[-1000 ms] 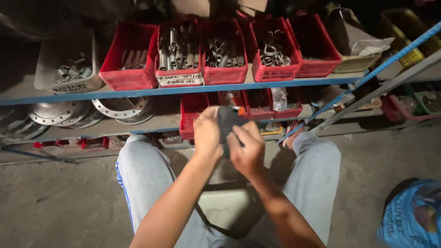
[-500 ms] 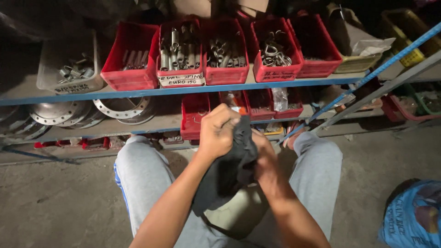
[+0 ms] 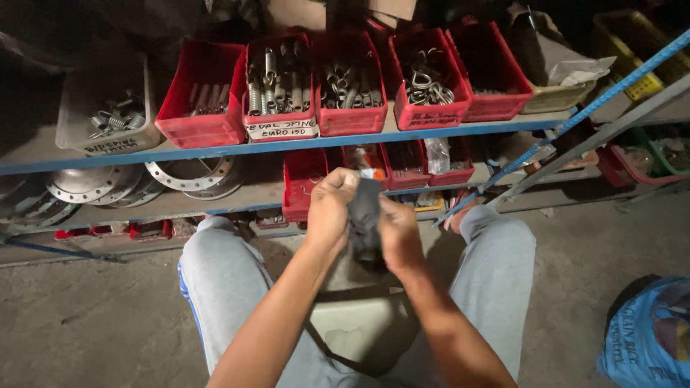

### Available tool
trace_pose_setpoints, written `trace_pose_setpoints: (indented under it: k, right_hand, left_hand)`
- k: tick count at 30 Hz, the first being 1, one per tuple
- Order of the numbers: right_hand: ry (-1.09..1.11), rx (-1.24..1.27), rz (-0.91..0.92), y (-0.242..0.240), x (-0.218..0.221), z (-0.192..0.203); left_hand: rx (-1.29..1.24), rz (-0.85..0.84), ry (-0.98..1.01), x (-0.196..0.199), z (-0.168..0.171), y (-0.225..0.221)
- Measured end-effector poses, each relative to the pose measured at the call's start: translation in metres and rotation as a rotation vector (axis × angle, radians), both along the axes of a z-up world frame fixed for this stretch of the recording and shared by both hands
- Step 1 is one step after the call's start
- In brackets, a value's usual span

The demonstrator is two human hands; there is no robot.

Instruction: Sorting and examining small motorcycle parts from storage bins

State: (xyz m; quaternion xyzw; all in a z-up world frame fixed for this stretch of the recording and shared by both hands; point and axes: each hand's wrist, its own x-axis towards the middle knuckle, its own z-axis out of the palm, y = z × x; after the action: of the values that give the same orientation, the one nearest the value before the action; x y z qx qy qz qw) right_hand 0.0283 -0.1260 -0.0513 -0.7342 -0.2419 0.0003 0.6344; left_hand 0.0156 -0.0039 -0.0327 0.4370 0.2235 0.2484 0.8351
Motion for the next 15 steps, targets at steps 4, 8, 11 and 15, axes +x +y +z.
trace_pose_setpoints:
  k: [4, 8, 11, 15]
  right_hand:
    - [0.606, 0.225, 0.148, 0.001, -0.001, 0.013]
    - [0.058, 0.089, 0.121, 0.011, -0.016, 0.058]
    - [-0.005, -0.002, 0.009, 0.008, -0.007, 0.019]
    - [0.449, 0.514, 0.049, -0.011, 0.020, 0.002]
  left_hand:
    - [0.131, -0.008, -0.088, -0.008, 0.011, -0.003]
    - [0.141, 0.111, -0.017, -0.012, 0.021, 0.004]
    - [0.205, 0.165, 0.001, -0.012, 0.030, 0.015]
    - [0.433, 0.250, 0.035, -0.023, 0.039, 0.022]
